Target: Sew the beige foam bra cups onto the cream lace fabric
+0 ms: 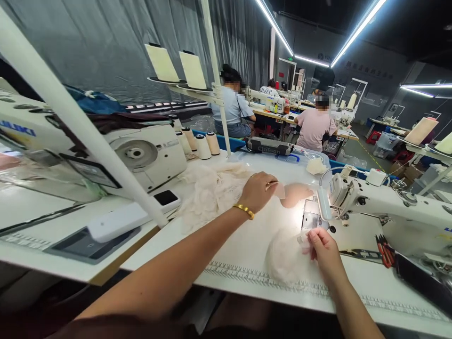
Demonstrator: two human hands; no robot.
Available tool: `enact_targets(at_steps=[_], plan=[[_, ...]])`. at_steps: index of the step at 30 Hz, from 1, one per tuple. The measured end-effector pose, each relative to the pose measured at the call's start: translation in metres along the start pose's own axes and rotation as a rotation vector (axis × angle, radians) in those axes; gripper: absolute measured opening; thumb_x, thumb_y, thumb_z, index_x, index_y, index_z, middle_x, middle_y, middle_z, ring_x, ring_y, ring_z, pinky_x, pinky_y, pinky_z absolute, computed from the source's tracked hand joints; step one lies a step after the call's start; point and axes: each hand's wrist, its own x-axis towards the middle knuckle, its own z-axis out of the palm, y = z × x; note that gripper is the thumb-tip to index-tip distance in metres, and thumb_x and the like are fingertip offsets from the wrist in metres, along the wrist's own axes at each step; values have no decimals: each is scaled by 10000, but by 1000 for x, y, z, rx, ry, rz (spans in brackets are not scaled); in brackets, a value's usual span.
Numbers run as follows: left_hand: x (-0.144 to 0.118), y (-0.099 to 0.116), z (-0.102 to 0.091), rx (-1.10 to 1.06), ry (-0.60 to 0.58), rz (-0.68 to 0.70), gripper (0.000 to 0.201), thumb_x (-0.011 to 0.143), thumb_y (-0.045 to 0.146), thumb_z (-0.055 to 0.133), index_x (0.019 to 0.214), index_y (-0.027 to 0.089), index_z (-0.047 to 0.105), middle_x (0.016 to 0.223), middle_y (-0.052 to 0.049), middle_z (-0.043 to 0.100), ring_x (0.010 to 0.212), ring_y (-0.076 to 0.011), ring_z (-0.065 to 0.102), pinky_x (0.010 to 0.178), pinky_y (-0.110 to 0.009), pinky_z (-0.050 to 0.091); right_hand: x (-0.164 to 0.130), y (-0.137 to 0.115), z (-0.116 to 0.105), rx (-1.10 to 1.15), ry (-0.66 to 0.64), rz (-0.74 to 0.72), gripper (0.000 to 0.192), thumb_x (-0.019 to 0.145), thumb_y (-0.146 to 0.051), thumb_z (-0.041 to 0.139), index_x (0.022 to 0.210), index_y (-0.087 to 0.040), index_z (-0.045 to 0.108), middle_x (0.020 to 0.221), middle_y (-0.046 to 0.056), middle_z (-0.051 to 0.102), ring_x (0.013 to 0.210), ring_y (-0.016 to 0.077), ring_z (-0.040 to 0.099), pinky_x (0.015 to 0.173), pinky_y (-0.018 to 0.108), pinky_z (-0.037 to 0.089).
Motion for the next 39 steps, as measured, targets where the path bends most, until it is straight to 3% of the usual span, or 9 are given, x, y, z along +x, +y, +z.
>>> enact_targets(at_steps=[7, 13, 17, 21, 23, 27, 29, 35, 39], plan=[[-66, 32, 6, -162, -165, 7, 180, 829, 342, 627, 758, 176, 620, 706, 15, 614, 710, -181, 602, 573, -249, 432, -6, -4, -9, 167, -76, 25, 643, 851, -790, 542, 979, -173, 669, 781, 42, 667, 625, 153, 604, 564, 265, 442], [-71, 56, 22, 70, -288, 142, 181, 808, 321, 615, 922, 180, 627, 944, -46, 679, 891, -239, 627, 769, -333, 468, -29, -22, -6, -221, -131, -99, 343, 875, -528, 693, 1001, -211, 654, 804, 15, 686, 739, 181, 665, 629, 262, 481], [-56, 62, 21, -20, -637, 400, 823, 642, 439, 838, 1353, 203, 498, 1423, -116, 543, 1296, -319, 506, 1029, -385, 432, -45, -45, -4, -572, -256, -343, 87, 958, -285, 583, 960, -236, 656, 831, -1, 703, 750, 161, 654, 678, 261, 467], [-40, 62, 13, -38, -920, 328, 384, 730, 341, 746, 1060, 211, 597, 906, 22, 672, 836, -183, 633, 703, -252, 483, -50, -65, -11, -826, -229, -615, 105, 981, -210, 543, 991, -234, 645, 787, -2, 690, 693, 155, 636, 625, 252, 452], [-37, 59, 7, -1, -825, 310, 167, 770, 269, 673, 865, 195, 558, 719, 55, 586, 662, -135, 559, 573, -213, 410, -46, -71, -12, -910, -100, -767, 113, 993, -194, 528, 1009, -227, 634, 791, 11, 692, 685, 159, 640, 611, 257, 457], [-41, 46, 0, 286, -265, 562, 102, 806, 128, 580, 822, 197, 507, 664, 45, 559, 617, -142, 525, 565, -242, 347, -26, -63, -8, -919, 112, -1045, 223, 970, -77, 519, 1085, -232, 629, 923, 45, 736, 814, 163, 695, 705, 267, 533], [-45, 37, 3, 496, -92, 718, 120, 853, 82, 537, 841, 200, 518, 684, 22, 587, 637, -168, 546, 600, -276, 357, -10, -48, -7, -922, 114, -1108, 285, 956, -35, 506, 1115, -236, 631, 1045, 66, 743, 950, 176, 704, 801, 292, 561], [-41, 19, 44, 635, -236, 983, 180, 848, 117, 679, 790, 194, 528, 802, -11, 642, 707, -189, 584, 641, -324, 396, 37, -5, -37, -1111, -223, -1120, 267, 980, -54, 436, 994, -207, 654, 1023, 60, 753, 891, 179, 693, 751, 282, 560], [-22, 22, 82, 680, -238, 970, 225, 772, 8, 623, 682, 185, 517, 702, -25, 605, 650, -190, 546, 579, -329, 357, 44, -5, -63, -1162, -372, -1058, 280, 983, -48, 432, 986, -219, 654, 1070, 45, 744, 912, 172, 670, 747, 266, 538]])
